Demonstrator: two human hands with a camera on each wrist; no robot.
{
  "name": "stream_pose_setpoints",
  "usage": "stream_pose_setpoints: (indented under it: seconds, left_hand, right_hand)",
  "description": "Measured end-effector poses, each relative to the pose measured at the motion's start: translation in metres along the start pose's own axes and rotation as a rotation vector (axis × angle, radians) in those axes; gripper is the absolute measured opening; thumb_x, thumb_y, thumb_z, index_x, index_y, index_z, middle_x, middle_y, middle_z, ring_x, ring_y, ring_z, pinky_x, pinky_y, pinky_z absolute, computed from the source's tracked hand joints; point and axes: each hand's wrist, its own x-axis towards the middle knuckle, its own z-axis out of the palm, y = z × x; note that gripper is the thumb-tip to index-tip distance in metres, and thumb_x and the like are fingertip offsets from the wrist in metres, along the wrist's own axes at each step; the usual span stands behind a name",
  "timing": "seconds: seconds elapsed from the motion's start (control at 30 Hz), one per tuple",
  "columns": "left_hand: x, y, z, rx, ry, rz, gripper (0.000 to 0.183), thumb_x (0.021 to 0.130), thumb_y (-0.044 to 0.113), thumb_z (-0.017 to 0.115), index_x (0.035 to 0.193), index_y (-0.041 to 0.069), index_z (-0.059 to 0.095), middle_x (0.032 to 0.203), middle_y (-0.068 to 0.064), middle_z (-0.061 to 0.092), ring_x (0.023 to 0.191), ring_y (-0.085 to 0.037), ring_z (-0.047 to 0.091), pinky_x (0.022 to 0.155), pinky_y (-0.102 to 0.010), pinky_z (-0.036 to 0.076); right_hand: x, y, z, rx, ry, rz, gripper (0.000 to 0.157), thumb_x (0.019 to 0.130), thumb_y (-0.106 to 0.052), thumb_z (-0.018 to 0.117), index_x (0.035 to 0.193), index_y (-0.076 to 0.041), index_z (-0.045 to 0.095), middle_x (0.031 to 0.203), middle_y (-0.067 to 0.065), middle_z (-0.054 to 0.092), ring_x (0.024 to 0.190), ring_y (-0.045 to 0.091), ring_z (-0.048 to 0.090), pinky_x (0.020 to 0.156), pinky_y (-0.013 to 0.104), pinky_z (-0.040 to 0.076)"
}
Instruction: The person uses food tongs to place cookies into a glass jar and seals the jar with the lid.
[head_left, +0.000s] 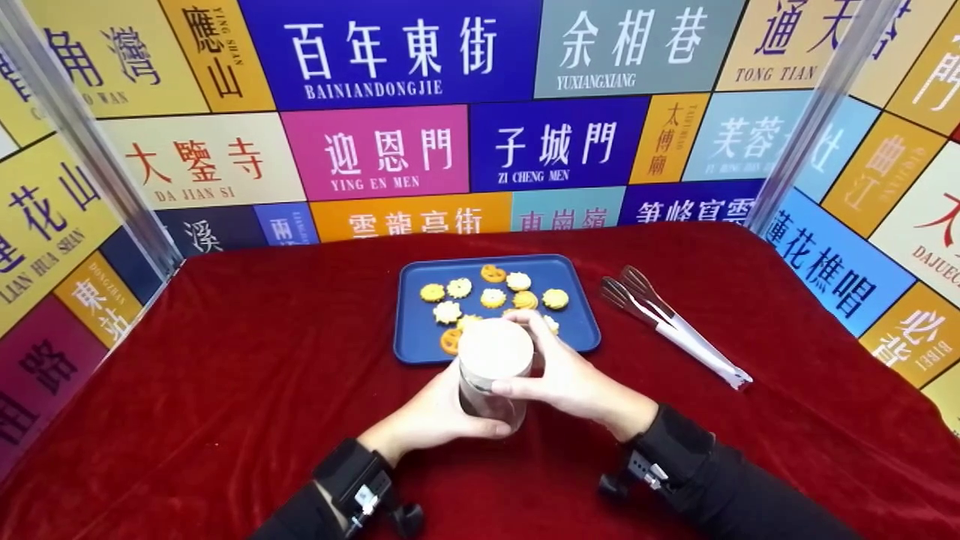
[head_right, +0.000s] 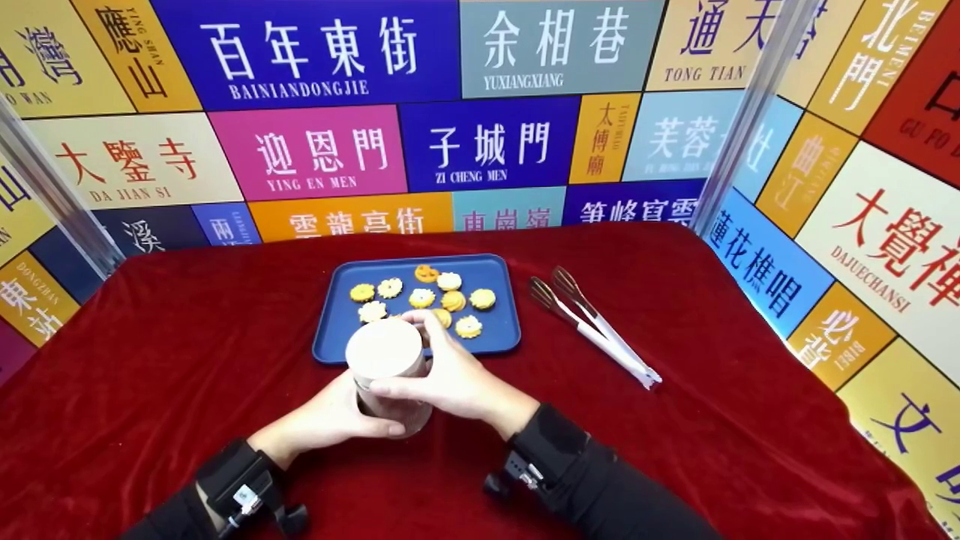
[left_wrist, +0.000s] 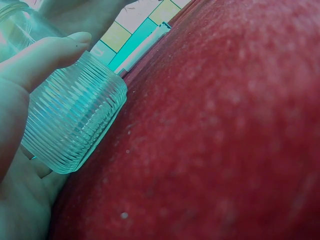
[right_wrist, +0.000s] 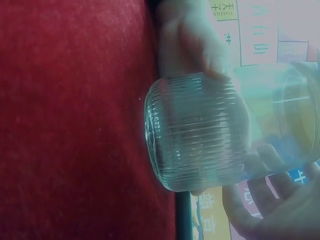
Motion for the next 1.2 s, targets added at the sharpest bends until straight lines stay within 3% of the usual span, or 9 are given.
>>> stream_pose_setpoints:
  seconds: [0.23, 0.37, 0.53, 0.83, 1.03, 1.2]
  left_hand:
    - [0.0, -0.001, 0.0, 0.018, 0.005, -0.015, 0.097, 0.08, 0.015, 0.095, 0.158, 0.017, 0.039, 0.146, 0.003, 0.058, 0.132, -0.015, 0.058, 0.115, -0.033, 0.045]
    - [0.0, -0.001, -0.001, 0.022, 0.005, -0.009, 0.094, 0.08, 0.014, 0.095, 0.156, 0.016, 0.041, 0.145, 0.002, 0.059, 0.132, -0.016, 0.058, 0.116, -0.034, 0.045]
    - [0.001, -0.001, -0.001, 0.03, 0.008, -0.01, 0.092, 0.08, 0.015, 0.095, 0.155, 0.016, 0.042, 0.145, 0.002, 0.059, 0.132, -0.015, 0.057, 0.116, -0.033, 0.045]
    - [0.001, -0.001, -0.001, 0.031, 0.005, -0.006, 0.091, 0.08, 0.014, 0.094, 0.155, 0.017, 0.042, 0.144, 0.002, 0.06, 0.132, -0.016, 0.057, 0.115, -0.033, 0.044]
    - [0.0, -0.002, 0.0, 0.0, -0.012, 0.022, 0.091, 0.082, 0.012, 0.093, 0.156, 0.018, 0.041, 0.143, -0.001, 0.06, 0.128, -0.021, 0.06, 0.111, -0.034, 0.049]
    - [0.0, -0.002, 0.0, -0.014, -0.011, 0.032, 0.091, 0.082, 0.011, 0.093, 0.156, 0.018, 0.041, 0.143, -0.002, 0.061, 0.126, -0.022, 0.062, 0.109, -0.033, 0.05]
  right_hand:
    - [0.0, 0.004, -0.007, 0.094, -0.088, -0.003, 0.082, 0.095, -0.025, 0.082, 0.158, -0.004, 0.034, 0.153, 0.014, 0.048, 0.138, 0.028, 0.049, 0.113, 0.039, 0.045]
    - [0.0, 0.005, -0.009, 0.12, -0.14, -0.03, 0.079, 0.098, -0.02, 0.079, 0.161, -0.005, 0.034, 0.155, 0.012, 0.048, 0.142, 0.026, 0.045, 0.115, 0.031, 0.043]
    - [0.0, 0.004, -0.008, 0.095, -0.15, -0.055, 0.077, 0.097, -0.019, 0.08, 0.16, -0.007, 0.037, 0.154, 0.01, 0.05, 0.143, 0.025, 0.045, 0.119, 0.03, 0.039]
    - [0.0, 0.001, 0.0, 0.034, -0.062, -0.035, 0.087, 0.09, -0.025, 0.087, 0.159, -0.006, 0.038, 0.15, 0.01, 0.054, 0.138, 0.027, 0.05, 0.12, 0.053, 0.037]
    - [-0.001, -0.004, 0.01, -0.032, 0.066, -0.02, 0.09, 0.083, -0.026, 0.093, 0.155, -0.015, 0.04, 0.146, 0.006, 0.058, 0.133, 0.026, 0.055, 0.114, 0.053, 0.041]
    - [-0.002, -0.005, 0.016, -0.11, 0.132, 0.026, 0.088, 0.081, -0.033, 0.094, 0.15, -0.011, 0.043, 0.141, 0.007, 0.062, 0.128, 0.025, 0.058, 0.111, 0.052, 0.044]
